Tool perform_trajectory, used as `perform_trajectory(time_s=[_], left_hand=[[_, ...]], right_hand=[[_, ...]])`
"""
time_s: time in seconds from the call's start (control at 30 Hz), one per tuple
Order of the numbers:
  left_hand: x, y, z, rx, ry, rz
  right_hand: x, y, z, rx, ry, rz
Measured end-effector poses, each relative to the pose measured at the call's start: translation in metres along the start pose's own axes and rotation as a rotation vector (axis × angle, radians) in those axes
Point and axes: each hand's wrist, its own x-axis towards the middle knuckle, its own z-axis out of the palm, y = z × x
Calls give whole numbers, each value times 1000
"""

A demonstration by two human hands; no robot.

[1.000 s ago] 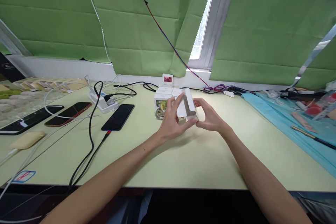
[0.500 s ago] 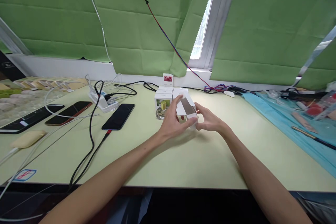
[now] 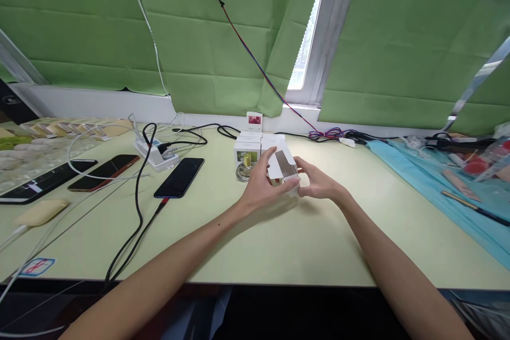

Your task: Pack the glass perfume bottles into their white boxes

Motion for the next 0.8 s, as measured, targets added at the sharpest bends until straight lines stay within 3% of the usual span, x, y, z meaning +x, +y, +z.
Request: perform_trajectory(time_s=[0.4, 0.5, 0.8], left_hand=[[8, 1, -8, -102, -39, -89], [10, 1, -9, -167, -64, -117], [12, -2, -12, -306, -184, -203]], right_hand=[[-3, 2, -11, 102, -43, 47], [-5, -4, -11, 200, -33, -10], [-1, -6, -2, 422, 146, -91]])
